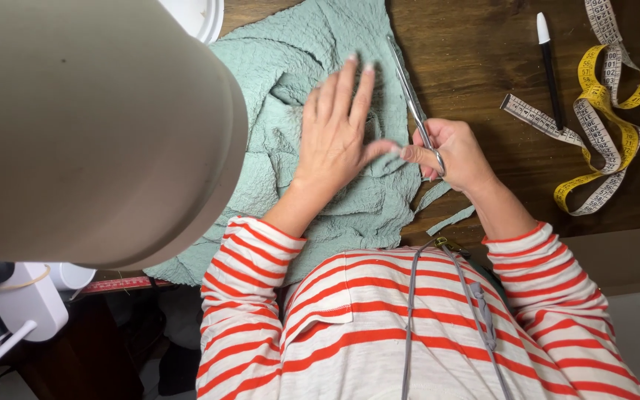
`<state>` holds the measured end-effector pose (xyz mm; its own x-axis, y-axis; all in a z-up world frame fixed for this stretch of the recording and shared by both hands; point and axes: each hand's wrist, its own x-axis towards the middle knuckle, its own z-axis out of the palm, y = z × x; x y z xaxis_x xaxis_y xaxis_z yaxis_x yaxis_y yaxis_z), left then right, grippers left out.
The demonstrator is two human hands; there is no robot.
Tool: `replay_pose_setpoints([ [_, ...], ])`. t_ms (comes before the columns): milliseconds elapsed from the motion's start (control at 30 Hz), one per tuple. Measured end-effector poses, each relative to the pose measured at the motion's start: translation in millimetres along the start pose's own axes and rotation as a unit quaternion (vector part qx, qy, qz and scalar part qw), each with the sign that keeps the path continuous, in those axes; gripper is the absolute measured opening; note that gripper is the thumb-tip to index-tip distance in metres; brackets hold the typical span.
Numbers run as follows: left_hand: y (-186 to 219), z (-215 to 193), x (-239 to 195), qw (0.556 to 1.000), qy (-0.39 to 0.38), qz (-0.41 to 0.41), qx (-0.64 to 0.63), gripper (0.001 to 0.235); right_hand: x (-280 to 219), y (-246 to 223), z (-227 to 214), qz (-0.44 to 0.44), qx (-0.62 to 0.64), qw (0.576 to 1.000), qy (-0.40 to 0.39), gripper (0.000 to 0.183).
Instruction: The person uses a measuring tape and marker to plot points on a piece of green fabric before cutting it with scissors.
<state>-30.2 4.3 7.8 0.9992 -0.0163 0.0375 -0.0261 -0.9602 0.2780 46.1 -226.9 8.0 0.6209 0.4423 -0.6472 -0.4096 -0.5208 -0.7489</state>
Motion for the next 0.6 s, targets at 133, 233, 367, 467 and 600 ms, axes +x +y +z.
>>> replay_pose_setpoints([
  [133, -2.4, -22.4, 7.5, 0.988, 0.046, -0.049, 0.136, 0.13, -29.2, -2.3, -5.7, 0.026, -0.027, 0.999, -0.009, 0.034],
  [233, -13.9, -21.8, -0.8, 0.993, 0.019, -0.043, 0.112, 0.089, -65.2, 0.8, -26.1, 0.026, -0.024, 0.997, -0.069, 0.015],
  [367, -23.8, -18.9, -12.5, 0.995, 0.047, -0.047, 0.068, 0.089, -110.7, -1.6, -69.0, 0.019, -0.059, 0.99, -0.127, 0.018],
  [467, -26.5, -23.6, -11.8, 0.992, 0.082, -0.022, 0.09, 0.072, -96.7, -29.6, -56.1, -0.049, -0.098, 0.994, -0.018, 0.018],
  [600, -26.4, -25.7, -8.2, 0.987, 0.137, 0.082, 0.01, 0.009, -19.7, -27.3, -25.1, -0.273, -0.228, 0.911, 0.209, 0.034],
])
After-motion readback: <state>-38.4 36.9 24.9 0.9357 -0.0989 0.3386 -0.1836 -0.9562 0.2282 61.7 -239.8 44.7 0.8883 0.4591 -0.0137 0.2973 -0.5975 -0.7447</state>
